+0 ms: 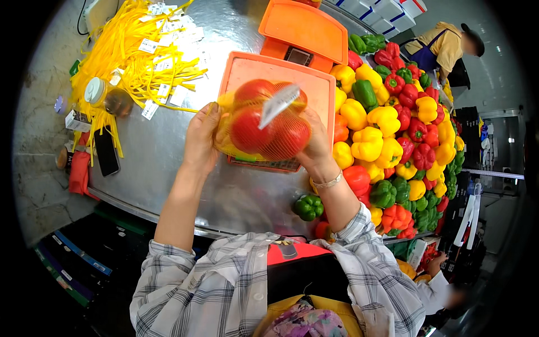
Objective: The person sorts red, green, and yellow bell peppers on a stainless table, weighs them on a scale, and packs them into mesh bags before placing the bags into a crate and covering them with a protective net.
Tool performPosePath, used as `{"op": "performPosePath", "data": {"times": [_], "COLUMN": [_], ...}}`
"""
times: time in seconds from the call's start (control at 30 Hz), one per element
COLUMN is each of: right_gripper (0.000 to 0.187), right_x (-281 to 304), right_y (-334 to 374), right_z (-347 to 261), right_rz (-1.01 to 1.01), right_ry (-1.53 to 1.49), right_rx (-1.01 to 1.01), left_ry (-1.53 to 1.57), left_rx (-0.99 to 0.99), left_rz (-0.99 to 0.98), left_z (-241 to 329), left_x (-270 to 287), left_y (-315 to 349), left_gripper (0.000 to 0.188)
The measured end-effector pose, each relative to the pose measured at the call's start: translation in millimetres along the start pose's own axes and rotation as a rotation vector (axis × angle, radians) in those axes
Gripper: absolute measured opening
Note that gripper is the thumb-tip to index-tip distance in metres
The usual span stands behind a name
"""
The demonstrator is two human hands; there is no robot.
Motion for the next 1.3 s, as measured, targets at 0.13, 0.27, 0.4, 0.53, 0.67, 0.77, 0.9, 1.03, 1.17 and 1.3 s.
{"op": "performPosePath", "data": {"times": [0.13, 0.27, 0.4, 0.53, 0.67, 0.77, 0.9, 1.03, 1.17, 1.3], "right_gripper": [0.029, 0.037, 0.032, 0.024, 0.019, 0.019, 0.019, 0.019, 0.017, 0.017], "right_x": [6, 24, 34, 36, 22, 7, 3, -26, -26, -19], "right_y": [-1, -12, -12, -12, -15, -18, -7, 20, 65, 120], "right_z": [11, 40, 53, 56, 61, 48, -6, -79, -127, -128], "right_rz": [-0.125, -0.102, 0.051, 0.130, 0.162, 0.167, 0.138, 0.006, -0.084, -0.224], "right_ry": [-0.279, -0.138, 0.122, 0.273, 0.349, 0.406, 0.398, 0.362, 0.350, 0.282], "right_rx": [-0.030, 0.069, 0.184, 0.209, 0.194, 0.207, 0.417, 0.625, 0.782, 0.701], "left_ry": [0.059, -0.329, -0.900, -1.013, -0.749, -0.388, -0.347, -0.460, -0.725, -1.233], "left_rx": [0.094, 0.045, -0.380, -0.321, -0.220, -0.302, -0.449, -0.692, -0.646, -0.810], "left_rz": [0.168, 0.171, 0.180, 0.175, 0.195, 0.173, -0.188, -0.497, -0.694, -0.910], "left_z": [-6, -27, -20, -21, -33, -26, 17, 56, 72, 68], "left_x": [-4, 38, 23, 15, 38, 32, -51, -125, -167, -178], "left_y": [5, -5, 1, 3, -3, 6, 34, 74, 133, 191], "left_gripper": [0.020, 0.023, 0.025, 0.026, 0.027, 0.025, 0.021, 0.017, 0.019, 0.025]}}
Point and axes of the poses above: each hand's wrist, its own y-axis away from the middle knuckle, its own x-axis out of the back of the hand, z = x × y, the point moved 5 cm from there along -y, towards the middle knuckle, and after that the axes turned 12 degrees about y, right-handed, at the moved point
